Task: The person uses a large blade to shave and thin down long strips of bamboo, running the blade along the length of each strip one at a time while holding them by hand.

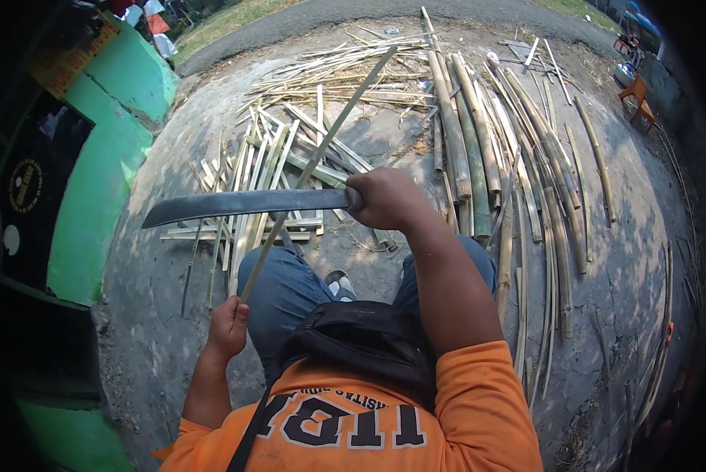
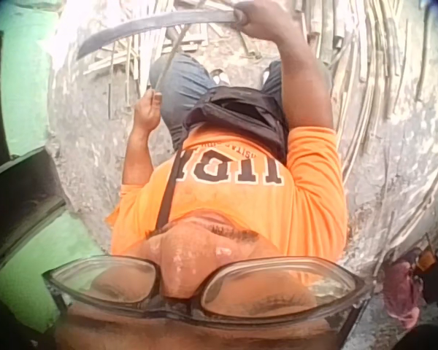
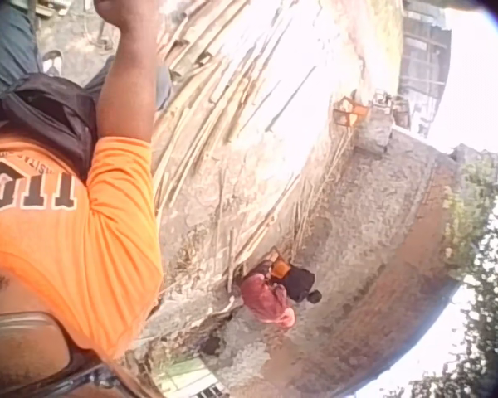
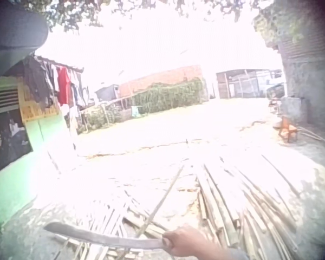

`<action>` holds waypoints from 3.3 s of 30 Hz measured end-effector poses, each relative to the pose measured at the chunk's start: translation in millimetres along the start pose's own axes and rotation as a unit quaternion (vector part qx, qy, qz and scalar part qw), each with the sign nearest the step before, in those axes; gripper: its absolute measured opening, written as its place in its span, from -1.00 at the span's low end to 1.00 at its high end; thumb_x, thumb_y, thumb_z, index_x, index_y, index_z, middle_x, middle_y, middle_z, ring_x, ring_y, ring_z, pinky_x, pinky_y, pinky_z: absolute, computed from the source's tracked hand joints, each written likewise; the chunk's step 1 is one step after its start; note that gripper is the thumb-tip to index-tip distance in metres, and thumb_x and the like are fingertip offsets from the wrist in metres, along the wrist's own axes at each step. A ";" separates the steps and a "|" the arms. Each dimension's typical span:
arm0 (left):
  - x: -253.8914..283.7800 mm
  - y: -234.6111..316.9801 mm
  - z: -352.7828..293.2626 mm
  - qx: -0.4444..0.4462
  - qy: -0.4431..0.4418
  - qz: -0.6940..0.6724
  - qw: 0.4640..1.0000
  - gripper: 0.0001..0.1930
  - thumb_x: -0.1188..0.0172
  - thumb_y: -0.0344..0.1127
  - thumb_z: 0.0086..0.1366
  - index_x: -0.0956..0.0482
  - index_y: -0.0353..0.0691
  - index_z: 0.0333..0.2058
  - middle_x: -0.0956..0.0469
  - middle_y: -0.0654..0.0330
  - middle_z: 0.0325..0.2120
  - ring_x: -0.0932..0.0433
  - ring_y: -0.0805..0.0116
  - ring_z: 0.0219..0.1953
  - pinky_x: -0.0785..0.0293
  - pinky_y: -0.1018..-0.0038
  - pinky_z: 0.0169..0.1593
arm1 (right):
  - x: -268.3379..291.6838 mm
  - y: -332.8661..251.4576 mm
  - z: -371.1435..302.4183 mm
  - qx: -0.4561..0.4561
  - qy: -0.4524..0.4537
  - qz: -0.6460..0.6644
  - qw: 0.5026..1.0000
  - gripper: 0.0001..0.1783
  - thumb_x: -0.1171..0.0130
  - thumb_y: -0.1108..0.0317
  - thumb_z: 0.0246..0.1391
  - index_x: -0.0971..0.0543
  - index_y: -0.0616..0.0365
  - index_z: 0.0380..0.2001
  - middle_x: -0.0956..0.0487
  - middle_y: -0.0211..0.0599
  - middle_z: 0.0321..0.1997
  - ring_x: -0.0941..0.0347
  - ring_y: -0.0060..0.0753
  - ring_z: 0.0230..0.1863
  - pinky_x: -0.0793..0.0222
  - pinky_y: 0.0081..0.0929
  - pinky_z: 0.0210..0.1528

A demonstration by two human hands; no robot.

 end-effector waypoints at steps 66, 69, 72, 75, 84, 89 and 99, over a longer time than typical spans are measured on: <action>33.1 -114.5 -5.3 0.241 0.039 -0.142 0.959 -0.72 -0.27 -0.23 0.48 -0.54 -0.33 -0.03 -0.61 0.24 -0.28 -0.51 0.51 -0.26 -0.46 0.46 -0.15 | -17.2 47.5 -3.5 -0.137 0.043 0.257 0.956 -0.51 -0.50 -0.02 0.04 -0.70 0.25 -0.30 -0.61 -0.12 -0.52 -0.50 -0.23 -0.47 -0.45 -0.24 -0.28; 37.6 -75.7 -5.1 0.174 0.046 0.014 0.984 -0.71 -0.24 -0.18 0.51 -0.54 -0.32 -0.05 -0.60 0.24 -0.29 -0.50 0.52 -0.26 -0.45 0.48 -0.15 | -28.0 35.9 -1.0 -0.117 -0.018 0.247 0.962 -0.49 -0.50 -0.06 0.04 -0.68 0.26 -0.35 -0.61 -0.12 -0.52 -0.50 -0.25 -0.46 -0.44 -0.24 -0.29; 56.1 -61.9 1.3 0.112 0.119 -0.074 0.984 -0.72 -0.21 -0.09 0.54 -0.51 -0.20 -0.08 -0.46 0.40 -0.41 -0.38 0.65 -0.34 -0.32 0.57 -0.26 | -32.3 24.1 -1.9 -0.113 -0.054 0.259 0.958 -0.47 -0.52 -0.06 0.04 -0.65 0.28 -0.39 -0.60 -0.14 -0.53 -0.49 -0.29 -0.46 -0.43 -0.24 -0.29; 44.4 -60.3 6.9 0.163 0.042 -0.154 0.974 -0.62 -0.24 0.00 0.51 -0.54 -0.28 -0.13 -0.56 0.30 -0.39 -0.45 0.58 -0.32 -0.40 0.49 -0.25 | -38.4 25.8 -3.6 -0.110 -0.071 0.261 0.957 -0.45 -0.55 -0.06 0.02 -0.65 0.31 -0.39 -0.59 -0.16 -0.52 -0.49 -0.34 -0.43 -0.43 -0.25 -0.28; -20.1 -76.5 -2.2 0.250 -0.085 -0.330 0.907 -0.69 -0.30 -0.07 0.46 -0.47 -0.14 -0.33 -0.36 0.42 -0.59 -0.30 0.57 -0.50 -0.27 0.50 -0.41 | -28.4 7.6 0.9 -0.068 -0.064 0.171 0.981 -0.48 -0.51 -0.07 0.04 -0.64 0.24 -0.40 -0.55 -0.06 -0.57 -0.50 -0.09 -0.49 -0.39 -0.17 -0.34; -30.0 -41.2 18.4 0.204 -0.027 -0.122 0.971 -0.64 -0.43 -0.09 0.34 -0.44 -0.13 -0.37 -0.38 0.40 -0.57 -0.32 0.58 -0.49 -0.28 0.50 -0.40 | -53.8 -18.1 -1.4 -0.053 -0.134 0.120 0.982 -0.50 -0.46 -0.15 0.04 -0.63 0.12 -0.41 -0.63 -0.06 -0.48 -0.61 0.18 -0.30 -0.46 0.00 -0.23; -44.6 0.7 60.6 0.121 -0.019 -0.085 0.989 -0.60 -0.41 -0.06 0.35 -0.40 -0.17 -0.40 -0.37 0.33 -0.59 -0.31 0.53 -0.50 -0.31 0.46 -0.41 | -50.6 0.7 11.1 -0.129 -0.035 0.030 0.991 -0.73 -0.31 0.11 0.10 -0.71 0.04 -0.25 -0.68 0.00 -0.40 -0.64 0.18 -0.25 -0.56 0.06 -0.16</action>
Point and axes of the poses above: each hand's wrist, its own z-axis towards the middle knuckle, its own x-axis out of the back of the hand, y = z × x, the point moved 10 cm from there along z, towards the middle knuckle
